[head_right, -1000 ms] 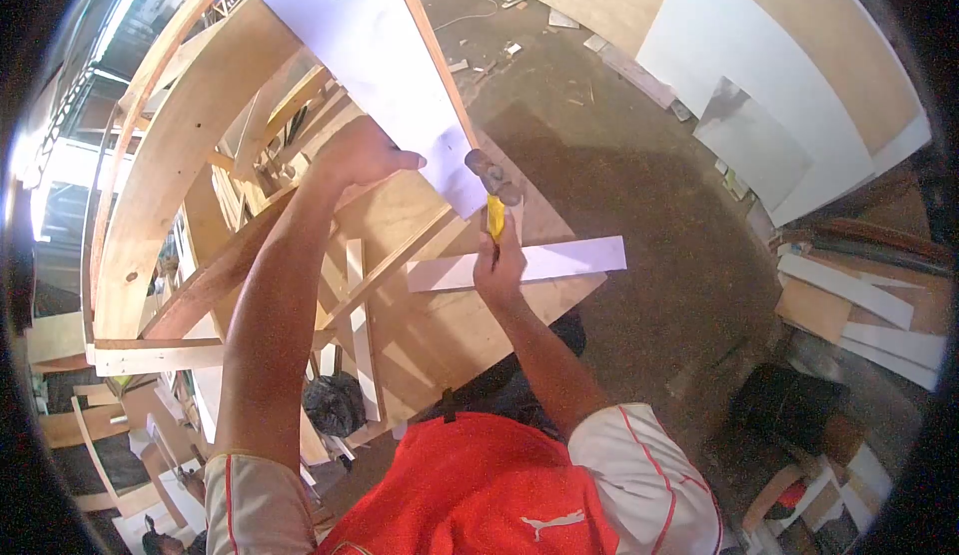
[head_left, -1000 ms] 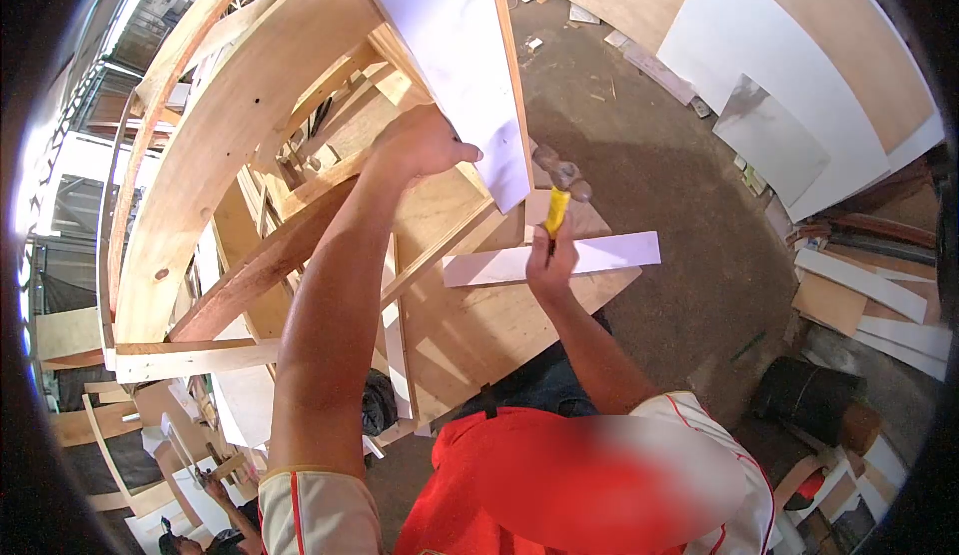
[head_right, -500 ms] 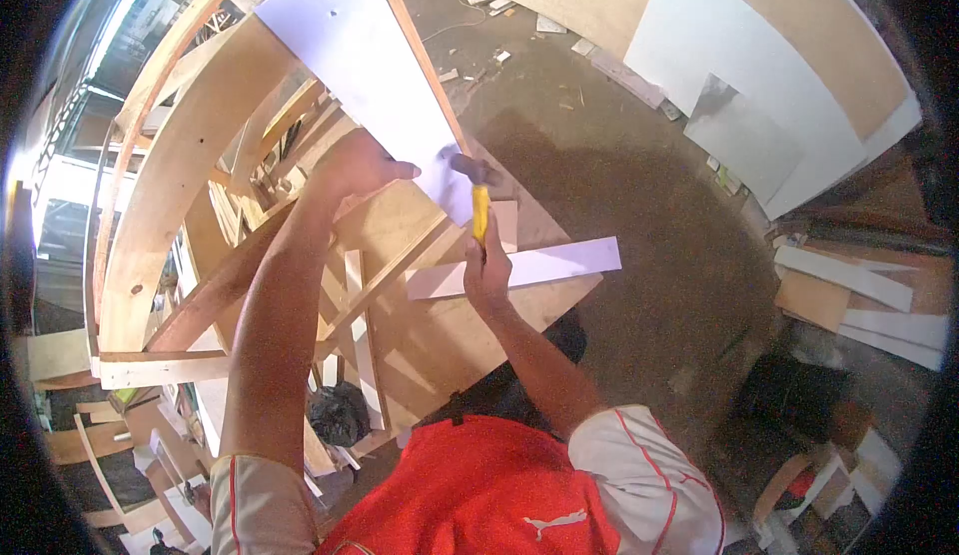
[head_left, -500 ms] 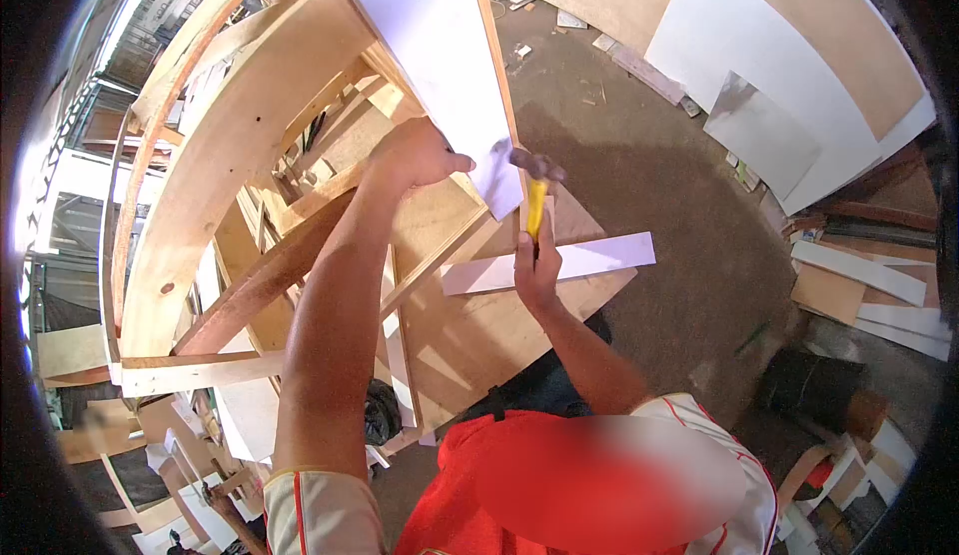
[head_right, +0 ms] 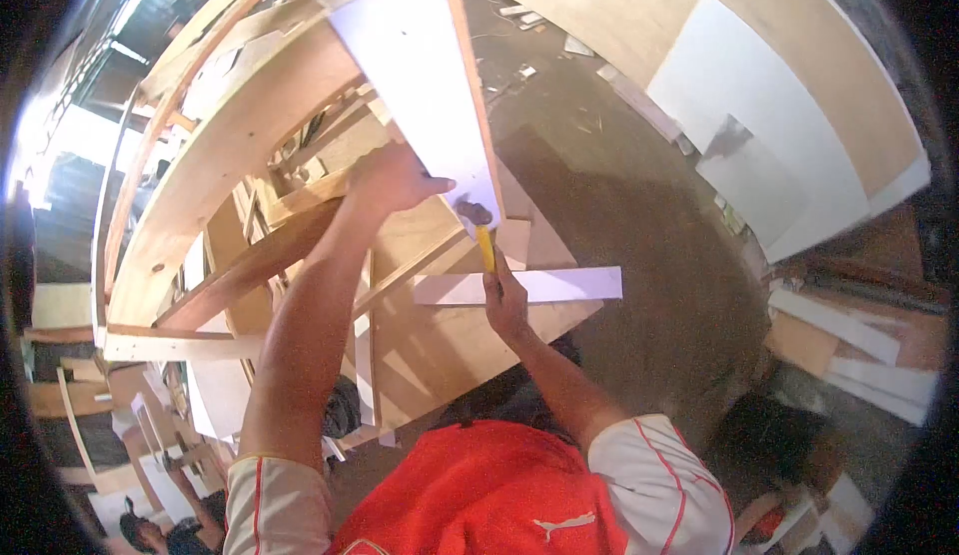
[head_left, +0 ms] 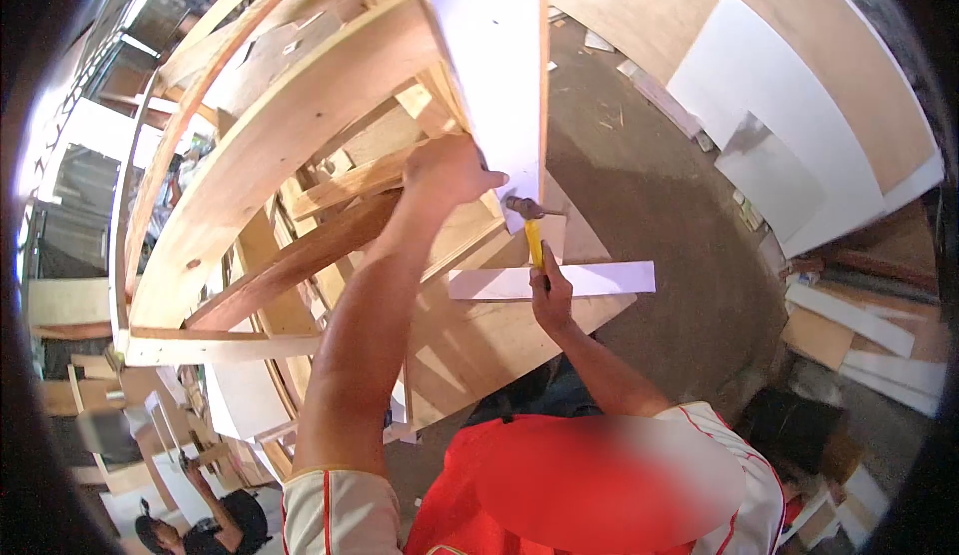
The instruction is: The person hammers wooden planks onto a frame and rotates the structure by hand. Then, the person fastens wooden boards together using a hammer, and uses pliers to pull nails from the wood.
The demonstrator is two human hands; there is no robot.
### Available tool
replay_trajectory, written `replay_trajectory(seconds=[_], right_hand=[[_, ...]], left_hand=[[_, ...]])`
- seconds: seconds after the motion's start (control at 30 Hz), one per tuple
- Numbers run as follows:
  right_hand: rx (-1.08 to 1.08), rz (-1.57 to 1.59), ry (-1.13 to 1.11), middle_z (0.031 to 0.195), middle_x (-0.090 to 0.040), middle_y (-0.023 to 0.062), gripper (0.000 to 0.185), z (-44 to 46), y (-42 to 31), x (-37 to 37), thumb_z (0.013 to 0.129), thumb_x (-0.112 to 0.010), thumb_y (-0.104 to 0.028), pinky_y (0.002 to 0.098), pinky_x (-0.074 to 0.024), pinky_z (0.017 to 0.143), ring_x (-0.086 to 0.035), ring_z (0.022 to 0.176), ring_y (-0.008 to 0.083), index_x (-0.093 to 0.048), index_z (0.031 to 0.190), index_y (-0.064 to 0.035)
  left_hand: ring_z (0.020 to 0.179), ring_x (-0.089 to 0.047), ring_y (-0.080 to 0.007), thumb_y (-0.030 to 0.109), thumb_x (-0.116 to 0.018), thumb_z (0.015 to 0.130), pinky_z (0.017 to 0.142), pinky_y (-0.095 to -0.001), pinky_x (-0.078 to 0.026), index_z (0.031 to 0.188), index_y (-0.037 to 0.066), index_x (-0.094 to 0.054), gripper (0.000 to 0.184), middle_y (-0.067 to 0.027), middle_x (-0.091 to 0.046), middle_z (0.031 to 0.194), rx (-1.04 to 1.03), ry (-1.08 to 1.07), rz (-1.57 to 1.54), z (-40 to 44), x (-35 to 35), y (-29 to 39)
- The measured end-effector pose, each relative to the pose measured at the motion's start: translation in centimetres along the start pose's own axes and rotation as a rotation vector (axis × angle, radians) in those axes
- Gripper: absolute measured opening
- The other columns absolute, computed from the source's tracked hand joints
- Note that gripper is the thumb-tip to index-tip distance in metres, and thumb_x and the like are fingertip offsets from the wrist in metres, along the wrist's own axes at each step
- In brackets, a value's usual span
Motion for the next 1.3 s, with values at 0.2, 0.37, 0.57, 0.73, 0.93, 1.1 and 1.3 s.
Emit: replay_trajectory(seconds=[0.2, 0.37, 0.57, 0.73, 0.93, 1.1, 1.3], right_hand=[[-0.083, -0.124, -0.313, 0.118, -0.07, 0.0261, 0.046, -1.0, -0.3, 1.6, 0.102, -0.059, -0.022, 0.0472, -0.0567, 0.084, -0.07, 0.102, 0.0411, -0.055, 0.144, -0.0044], [0.034, -0.388, -0.636, 0.099, -0.068, 0.0219, 0.05, -0.4, -1.3, 1.2, 0.094, -0.064, -0.019, 0.0506, -0.0556, 0.08, -0.068, 0.091, 0.0409, -0.057, 0.143, -0.0087], [0.181, -0.48, -1.029, 0.099, -0.068, 0.023, 0.051, -2.3, 1.2, -4.0, 0.093, -0.062, -0.023, 0.053, -0.0539, 0.086, -0.067, 0.095, 0.0421, -0.057, 0.143, -0.0109], [0.229, -0.443, -1.174, 0.1, -0.068, 0.0232, 0.051, -5.6, 3.4, -8.0, 0.091, -0.064, -0.022, 0.0529, -0.053, 0.085, -0.067, 0.097, 0.0433, -0.06, 0.141, -0.0137], [0.331, -0.448, -1.296, 0.101, -0.069, 0.0216, 0.041, -7.8, 5.5, -10.8, 0.087, -0.069, -0.023, 0.0519, -0.0533, 0.085, -0.067, 0.1, 0.0428, -0.068, 0.127, -0.0126], [0.297, -0.531, -1.321, 0.129, -0.068, 0.0149, 0.049, -7.5, 4.7, -11.7, 0.085, -0.071, -0.018, 0.046, -0.0527, 0.098, -0.063, 0.119, 0.0366, -0.065, 0.133, -0.012], [0.21, -0.433, -1.206, 0.129, -0.065, 0.0208, 0.045, -7.7, 6.2, -10.4, 0.084, -0.07, -0.015, 0.0502, -0.0493, 0.101, -0.061, 0.121, 0.0387, -0.064, 0.128, -0.0095]], left_hand=[[0.142, -0.047, -0.0324, 0.058, -0.07, 0.088, 0.121, -0.058, -0.027, 0.144, 0.008, -0.054, 0.077, -0.018, -0.06, 0.14, -0.05, 0.722, 0.192, -4.6, -4.8, 0.1], [0.152, -0.027, -0.0441, 0.047, -0.071, 0.09, 0.121, -0.0641, -0.019, 0.149, 0.008, -0.049, 0.074, -0.021, -0.035, 0.162, 0.026, 0.768, 0.123, -10.4, -9.8, -0.5], [0.147, -0.037, -0.0412, 0.038, -0.073, 0.09, 0.116, -0.0605, -0.031, 0.15, 0.007, -0.049, 0.072, -0.0271, -0.044, 0.155, 0.42, 0.765, -0.567, -15.4, -23.9, -2.1], [0.09, -0.065, -0.021, 0.055, -0.055, 0.103, 0.081, -0.0388, -0.05, 0.131, 0.008, -0.061, 0.055, -0.0098, -0.069, 0.111, 1.018, 0.107, -1.862, -17.3, -40.9, -2.6], [0.086, -0.064, -0.0151, 0.06, -0.047, 0.104, 0.078, -0.0329, -0.048, 0.119, 0.014, -0.065, 0.052, -0.0025, -0.068, 0.102, 0.984, 0.204, -2.338, -17.5, -44.7, -2.6], [0.088, -0.061, -0.0166, 0.057, -0.049, 0.105, 0.078, -0.0349, -0.049, 0.128, 0.014, -0.063, 0.05, -0.0051, -0.068, 0.107, 0.848, 0.368, -2.418, -17.5, -44.1, -3.0], [0.092, -0.059, -0.0167, 0.042, -0.054, 0.105, 0.078, -0.0326, -0.048, 0.14, 0.007, -0.057, 0.049, -0.0049, -0.066, 0.112, 0.834, 0.443, -2.337, -14.5, -47.3, -2.4]])
Point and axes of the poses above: each hand's wrist, its own z-axis towards the middle knuckle, its own x-axis out of the back of the hand, y = z × x, the point moved 3 cm from there along z, towards the middle knuckle
